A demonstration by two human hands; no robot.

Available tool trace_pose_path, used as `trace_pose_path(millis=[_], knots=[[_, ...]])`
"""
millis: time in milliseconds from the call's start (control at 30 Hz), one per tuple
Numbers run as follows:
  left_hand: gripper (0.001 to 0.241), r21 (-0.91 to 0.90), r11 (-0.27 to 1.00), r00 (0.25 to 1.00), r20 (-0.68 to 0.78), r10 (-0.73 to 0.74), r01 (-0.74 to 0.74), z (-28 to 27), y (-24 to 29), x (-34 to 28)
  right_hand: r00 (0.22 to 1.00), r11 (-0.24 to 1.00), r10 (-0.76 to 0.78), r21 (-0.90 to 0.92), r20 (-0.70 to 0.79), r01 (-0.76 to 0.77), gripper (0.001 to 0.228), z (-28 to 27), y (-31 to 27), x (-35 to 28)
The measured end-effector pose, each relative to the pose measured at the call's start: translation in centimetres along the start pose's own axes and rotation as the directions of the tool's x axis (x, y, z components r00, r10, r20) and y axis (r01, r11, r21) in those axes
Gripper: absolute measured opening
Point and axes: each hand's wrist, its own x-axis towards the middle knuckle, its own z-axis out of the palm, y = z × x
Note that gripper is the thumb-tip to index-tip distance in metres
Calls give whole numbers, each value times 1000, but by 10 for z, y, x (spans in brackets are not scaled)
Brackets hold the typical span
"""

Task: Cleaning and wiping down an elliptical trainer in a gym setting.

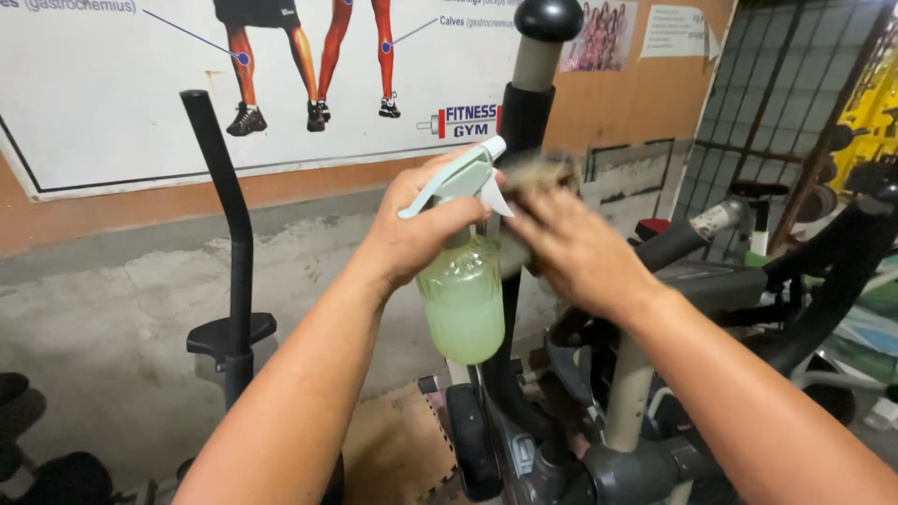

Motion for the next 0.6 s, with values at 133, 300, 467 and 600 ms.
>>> trace_pose_path(millis=[133,300,467,600], knots=[[53,99,993,997,23,70,-72,1,5,0,948,964,175,243,-267,-109,72,7,1,26],[61,91,996,1000,4,-7,6,2,17,-6,871,888,351,417,-343,-194,80,64,-40,10],[61,131,991,999,32,-1,-3,2,19,-11,803,864,400,473,-441,-171,76,69,-44,31],[52,212,975,998,30,53,-58,3,24,-9,659,652,640,733,-396,-193,56,51,-10,79]])
